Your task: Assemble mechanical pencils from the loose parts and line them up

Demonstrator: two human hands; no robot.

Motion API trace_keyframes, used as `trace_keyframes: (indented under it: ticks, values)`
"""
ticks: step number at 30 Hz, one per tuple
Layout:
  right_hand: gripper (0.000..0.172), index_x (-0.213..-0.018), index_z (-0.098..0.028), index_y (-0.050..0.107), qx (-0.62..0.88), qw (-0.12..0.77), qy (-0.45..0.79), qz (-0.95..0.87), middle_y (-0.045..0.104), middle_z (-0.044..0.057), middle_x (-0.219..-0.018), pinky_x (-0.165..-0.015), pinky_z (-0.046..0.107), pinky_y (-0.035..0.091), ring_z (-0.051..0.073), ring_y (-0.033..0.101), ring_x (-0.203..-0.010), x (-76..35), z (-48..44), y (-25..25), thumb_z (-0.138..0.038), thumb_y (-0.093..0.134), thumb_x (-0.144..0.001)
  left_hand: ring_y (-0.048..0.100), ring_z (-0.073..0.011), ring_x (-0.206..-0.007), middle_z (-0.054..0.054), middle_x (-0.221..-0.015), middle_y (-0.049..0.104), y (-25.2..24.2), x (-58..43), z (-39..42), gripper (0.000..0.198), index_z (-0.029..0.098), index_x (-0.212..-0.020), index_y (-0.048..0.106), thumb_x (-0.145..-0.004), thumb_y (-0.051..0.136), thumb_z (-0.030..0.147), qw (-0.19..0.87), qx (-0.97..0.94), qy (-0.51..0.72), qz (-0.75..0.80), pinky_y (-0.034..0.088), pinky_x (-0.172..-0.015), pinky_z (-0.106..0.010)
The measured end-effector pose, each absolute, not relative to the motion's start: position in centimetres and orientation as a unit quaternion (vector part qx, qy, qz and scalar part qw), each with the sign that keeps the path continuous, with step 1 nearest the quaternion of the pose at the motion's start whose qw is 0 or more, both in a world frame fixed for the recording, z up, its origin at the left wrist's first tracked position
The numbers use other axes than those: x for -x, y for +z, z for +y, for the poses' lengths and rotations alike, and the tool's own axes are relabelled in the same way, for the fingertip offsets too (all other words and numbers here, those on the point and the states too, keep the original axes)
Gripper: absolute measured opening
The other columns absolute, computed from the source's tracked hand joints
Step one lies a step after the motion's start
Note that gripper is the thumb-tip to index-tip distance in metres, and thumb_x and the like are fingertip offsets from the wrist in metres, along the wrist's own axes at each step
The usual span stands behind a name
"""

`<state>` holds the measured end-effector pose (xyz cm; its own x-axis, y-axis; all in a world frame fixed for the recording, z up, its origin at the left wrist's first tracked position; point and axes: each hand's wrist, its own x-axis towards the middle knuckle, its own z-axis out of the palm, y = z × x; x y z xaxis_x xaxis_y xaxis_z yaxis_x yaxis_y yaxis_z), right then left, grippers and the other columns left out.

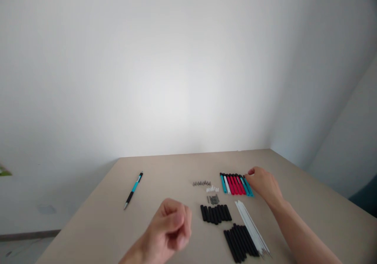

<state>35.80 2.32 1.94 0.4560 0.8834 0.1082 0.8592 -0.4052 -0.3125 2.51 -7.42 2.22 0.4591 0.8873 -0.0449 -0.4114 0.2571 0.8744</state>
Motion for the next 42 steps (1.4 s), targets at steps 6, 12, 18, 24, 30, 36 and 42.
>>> trace_keyframes:
  ticks: [6, 12, 18, 24, 30, 36, 42]
  values:
    - [0.027, -0.080, -0.016, 0.069, 0.844, 0.141, 0.055, -0.514, 0.071, 0.016, -0.080, -0.059, 0.031, 0.044, 0.031, 0.068, -0.080, -36.4, 2.2, 1.6, -0.032, 0.049, -0.072, 0.014, -0.0033, -0.036, 0.009, -0.039, 0.028, 0.5, -4.1, -4.0, 0.041, 0.015, -0.050, 0.050, -0.068, 0.064, 0.050, 0.707, -0.398, 0.465, 0.354, 0.007, -0.039, -0.021]
    - [0.028, -0.078, -0.015, 0.069, 0.844, 0.123, 0.071, -0.517, 0.071, 0.020, -0.081, -0.057, 0.032, 0.046, 0.034, 0.068, -0.081, -37.0, 2.5, 0.7, -0.037, 0.054, -0.070, 0.026, -0.0077, -0.042, 0.006, -0.042, 0.027, 1.0, -3.2, -4.0, 0.040, 0.015, -0.048, 0.053, -0.078, 0.054, 0.042, 0.484, -0.687, 0.356, 0.409, 0.016, -0.044, -0.023]
    - [0.028, -0.079, -0.013, 0.070, 0.850, 0.115, 0.054, -0.511, 0.070, 0.022, -0.084, -0.055, 0.033, 0.046, 0.035, 0.068, -0.079, -37.1, 2.6, 0.5, -0.034, 0.055, -0.070, 0.030, -0.0079, -0.043, 0.005, -0.044, 0.031, 0.8, -3.1, -3.4, 0.039, 0.016, -0.046, 0.044, -0.081, 0.049, 0.033, 0.391, -0.763, 0.319, 0.405, 0.020, -0.043, -0.023]
    - [0.026, -0.077, -0.011, 0.071, 0.849, 0.107, 0.052, -0.515, 0.071, 0.021, -0.079, -0.057, 0.032, 0.047, 0.032, 0.069, -0.079, -36.9, 2.4, 0.8, -0.029, 0.053, -0.071, 0.033, -0.0085, -0.044, 0.004, -0.045, 0.034, 0.3, -2.9, -3.3, 0.038, 0.016, -0.048, 0.047, -0.083, 0.048, 0.032, 0.364, -0.778, 0.311, 0.407, 0.021, -0.044, -0.023]
    - [0.031, -0.079, -0.013, 0.071, 0.853, 0.110, 0.037, -0.510, 0.070, 0.020, -0.078, -0.054, 0.032, 0.044, 0.033, 0.068, -0.077, -36.5, 1.8, 1.8, -0.037, 0.053, -0.074, 0.032, -0.0081, -0.045, 0.005, -0.046, 0.032, 0.1, -2.8, -3.2, 0.039, 0.016, -0.047, 0.043, -0.084, 0.048, 0.030, 0.347, -0.784, 0.309, 0.412, 0.021, -0.045, -0.022]
    - [0.024, -0.075, -0.021, 0.068, 0.826, 0.182, -0.013, -0.533, 0.070, 0.011, -0.070, -0.052, 0.030, 0.039, 0.029, 0.067, -0.070, -35.2, 1.5, 2.4, -0.038, 0.051, -0.077, 0.039, -0.0100, -0.048, 0.003, -0.048, 0.041, 0.0, -2.9, -2.5, 0.040, 0.016, -0.049, 0.047, -0.086, 0.047, 0.030, 0.261, -0.772, 0.316, 0.486, 0.026, -0.048, -0.022]
    - [0.021, -0.084, -0.021, 0.065, 0.771, 0.262, -0.029, -0.580, 0.072, 0.005, -0.079, -0.056, 0.028, 0.038, 0.022, 0.066, -0.070, -33.5, 1.5, 2.2, -0.036, 0.051, -0.081, 0.055, -0.0254, -0.090, -0.011, -0.093, 0.060, 1.3, 1.4, 0.2, 0.023, 0.020, -0.096, 0.070, -0.078, 0.055, 0.016, -0.055, -0.662, 0.260, 0.700, 0.041, -0.077, -0.032]
